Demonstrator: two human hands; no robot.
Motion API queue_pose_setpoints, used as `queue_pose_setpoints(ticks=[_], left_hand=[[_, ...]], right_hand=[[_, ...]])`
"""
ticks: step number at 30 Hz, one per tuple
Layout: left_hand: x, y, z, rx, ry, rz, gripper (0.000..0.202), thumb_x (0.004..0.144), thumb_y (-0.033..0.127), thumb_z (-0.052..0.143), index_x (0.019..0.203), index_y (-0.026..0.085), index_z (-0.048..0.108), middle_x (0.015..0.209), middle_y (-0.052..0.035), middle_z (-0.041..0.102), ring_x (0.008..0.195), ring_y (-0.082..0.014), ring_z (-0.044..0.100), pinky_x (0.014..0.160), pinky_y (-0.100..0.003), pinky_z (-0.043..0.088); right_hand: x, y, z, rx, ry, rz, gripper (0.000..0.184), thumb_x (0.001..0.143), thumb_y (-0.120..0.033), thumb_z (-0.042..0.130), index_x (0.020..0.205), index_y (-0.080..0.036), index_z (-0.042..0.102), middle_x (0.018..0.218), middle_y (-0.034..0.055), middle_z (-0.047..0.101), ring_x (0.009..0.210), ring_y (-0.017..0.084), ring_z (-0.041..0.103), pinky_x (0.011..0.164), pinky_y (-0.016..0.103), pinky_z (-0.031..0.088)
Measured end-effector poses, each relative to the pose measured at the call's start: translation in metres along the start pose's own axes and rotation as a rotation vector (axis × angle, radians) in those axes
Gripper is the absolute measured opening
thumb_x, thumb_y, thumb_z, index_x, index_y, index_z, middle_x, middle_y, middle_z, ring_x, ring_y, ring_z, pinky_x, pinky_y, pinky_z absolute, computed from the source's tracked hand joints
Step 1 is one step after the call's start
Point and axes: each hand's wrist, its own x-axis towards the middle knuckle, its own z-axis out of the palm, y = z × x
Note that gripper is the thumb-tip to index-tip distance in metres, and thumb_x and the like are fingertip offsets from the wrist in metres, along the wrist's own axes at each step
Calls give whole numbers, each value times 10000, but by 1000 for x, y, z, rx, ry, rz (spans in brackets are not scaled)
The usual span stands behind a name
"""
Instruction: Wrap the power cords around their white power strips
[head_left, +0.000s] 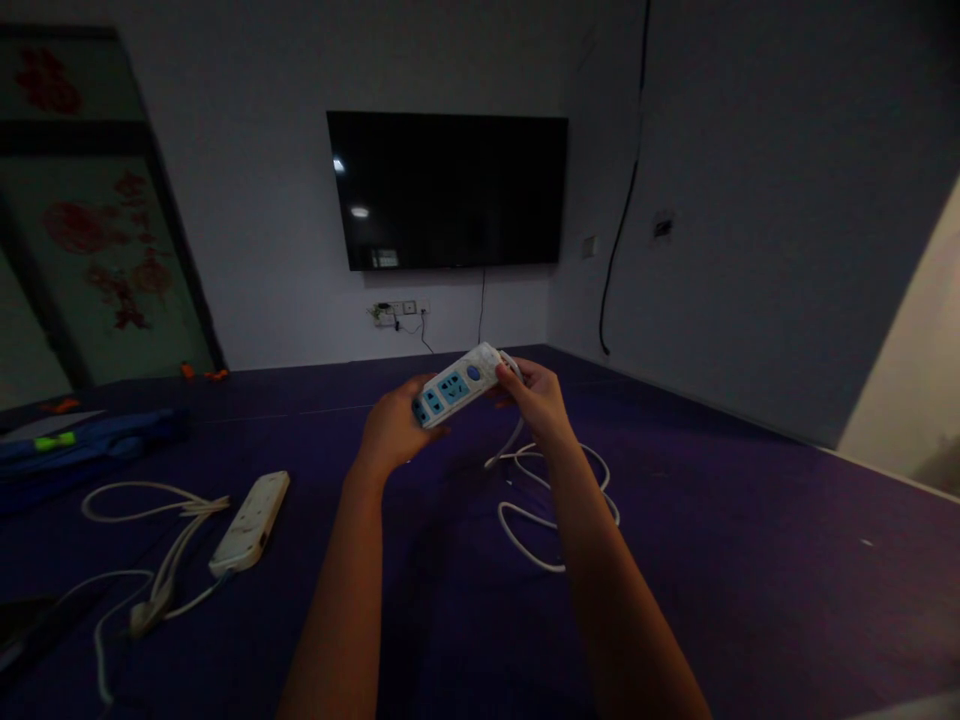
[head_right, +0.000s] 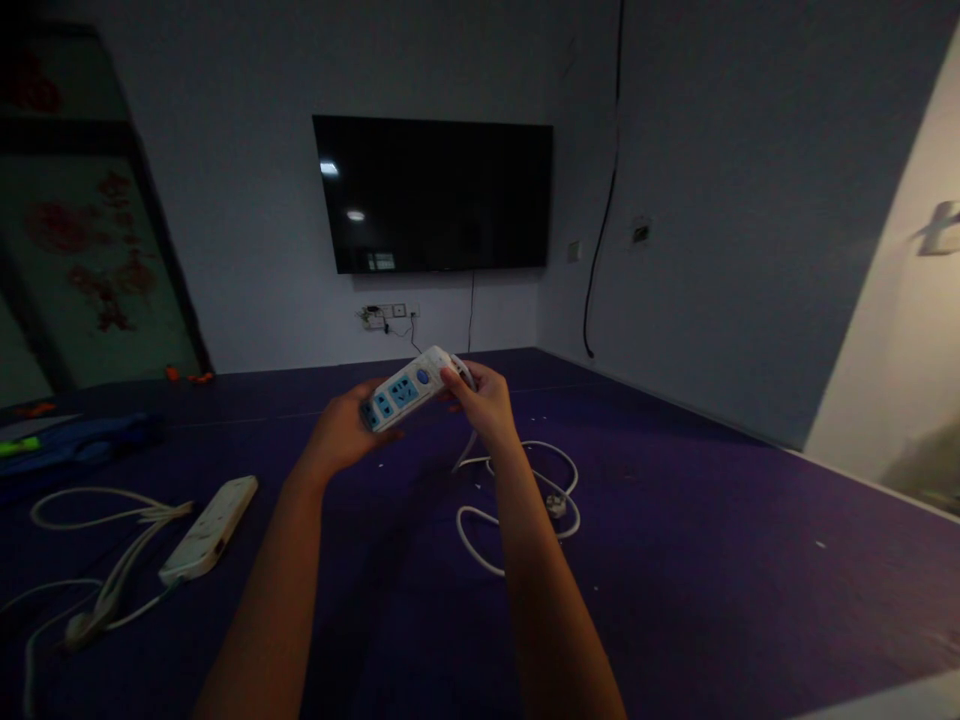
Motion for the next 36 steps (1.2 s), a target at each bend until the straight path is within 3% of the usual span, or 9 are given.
queue_pose_setpoints(ticks=[5,10,17,22,28,33,36], left_hand=[[-5,1,-15,-91,45,9,689,470,210,804,1114,206,558,1047,-83,645,979,-252,592,871,-372,433],[-10,4,-21,-223,9,-61,659,463,217,816,1070,194,560,946,-66,655,857,-220,619,739,-330,480],[-11,7,-19,-438,-107,-125,626,459,195,813,1037,218,573,822,-30,669,752,-195,608,615,-278,473],[-7,2,-11,-587,-96,-167,641,448,203,816,1037,189,563,775,-13,674,693,-174,624,591,-253,473],[0,2,-3,-768,109,-193,618,476,192,793,1039,172,539,817,-31,696,618,-144,632,574,-243,493],[4,2,-6,-785,413,-255,572,540,285,773,1050,201,527,816,-17,673,595,-134,621,511,-223,476],[6,-6,-11,-688,602,-276,608,532,290,781,1070,205,512,806,-5,648,648,-145,631,543,-225,485]], right_hand=[[2,5,-5,12,-53,-2,629,685,-608,603,1116,-150,596,671,18,668,390,73,502,382,186,370],[4,13,-4,-116,38,-46,594,766,-657,455,961,-128,642,583,22,636,363,61,385,368,190,284],[4,15,11,-171,94,-81,685,758,-749,324,728,-142,640,469,17,549,370,91,382,382,221,300],[2,20,19,-132,31,-37,701,778,-738,282,886,-140,632,471,-2,550,371,98,408,390,216,312],[-3,34,31,-178,-139,48,614,842,-649,294,1063,-148,573,516,-22,574,392,91,445,415,197,340],[-6,48,36,-273,-329,165,466,902,-489,340,1055,-127,590,513,-26,572,409,87,463,455,194,354],[-6,49,34,-361,-373,101,406,919,-399,351,1030,-113,618,499,-29,563,469,95,487,514,196,360]])
